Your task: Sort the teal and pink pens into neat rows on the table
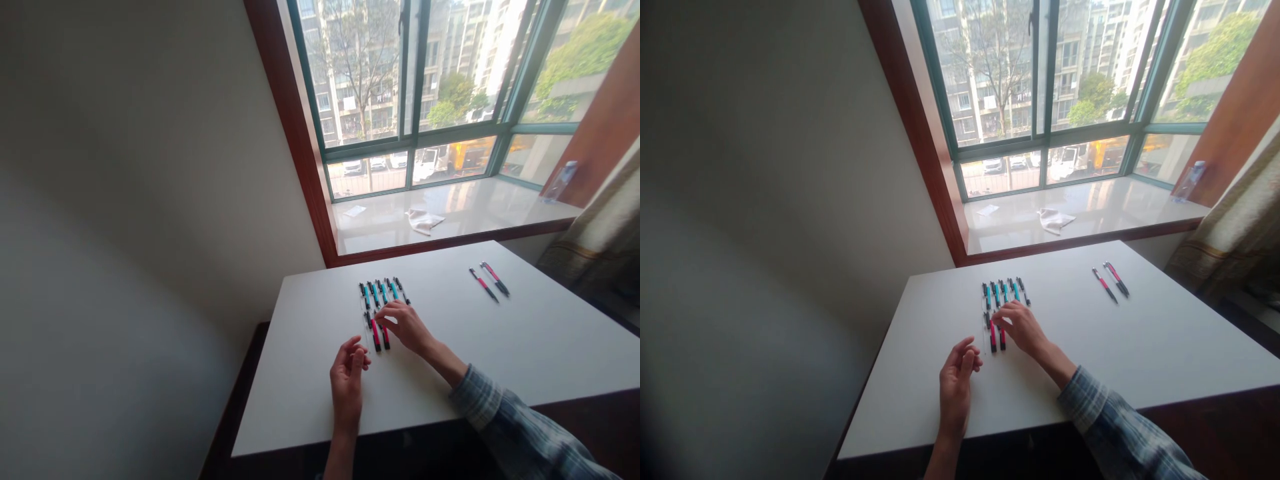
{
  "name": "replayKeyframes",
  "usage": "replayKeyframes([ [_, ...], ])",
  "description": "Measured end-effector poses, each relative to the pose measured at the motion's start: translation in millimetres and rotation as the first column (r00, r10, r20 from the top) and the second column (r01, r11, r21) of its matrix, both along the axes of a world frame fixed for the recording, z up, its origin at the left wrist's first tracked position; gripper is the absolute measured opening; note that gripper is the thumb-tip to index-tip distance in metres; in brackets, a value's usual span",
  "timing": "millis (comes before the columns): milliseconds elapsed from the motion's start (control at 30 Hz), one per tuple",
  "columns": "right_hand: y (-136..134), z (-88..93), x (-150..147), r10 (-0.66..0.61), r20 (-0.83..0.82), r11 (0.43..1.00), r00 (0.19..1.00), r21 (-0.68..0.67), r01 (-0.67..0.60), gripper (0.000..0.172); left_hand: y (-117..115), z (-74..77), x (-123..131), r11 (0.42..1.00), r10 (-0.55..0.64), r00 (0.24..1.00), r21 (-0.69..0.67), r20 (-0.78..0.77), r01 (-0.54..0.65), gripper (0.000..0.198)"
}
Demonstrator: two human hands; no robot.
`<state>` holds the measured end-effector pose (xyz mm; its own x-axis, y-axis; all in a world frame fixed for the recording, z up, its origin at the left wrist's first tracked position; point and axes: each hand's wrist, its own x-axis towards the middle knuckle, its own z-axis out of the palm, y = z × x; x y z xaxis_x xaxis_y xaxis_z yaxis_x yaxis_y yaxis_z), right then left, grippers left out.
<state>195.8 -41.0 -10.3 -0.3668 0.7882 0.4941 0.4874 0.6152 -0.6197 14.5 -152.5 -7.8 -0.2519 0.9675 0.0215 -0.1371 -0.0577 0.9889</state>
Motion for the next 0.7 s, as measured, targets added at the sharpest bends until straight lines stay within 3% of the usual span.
replayKeyframes([
  [167, 2.0, -9.4, -0.8, -0.007, 0.047, 1.0, 0.999, 0.021, 0.006, 0.011, -0.4, -0.8, 0.2, 1.0, -0.003, 1.0, -0.005, 0.004, 0.003, 0.041],
  [700, 0.3, -4.0, -3.7, 0.005, 0.165, 0.998, 0.986, 0.055, -0.015, 0.021, -0.3, 3.6, 1.9, 1.0, 0.003, 1.0, -0.019, -0.006, -0.003, 0.039],
])
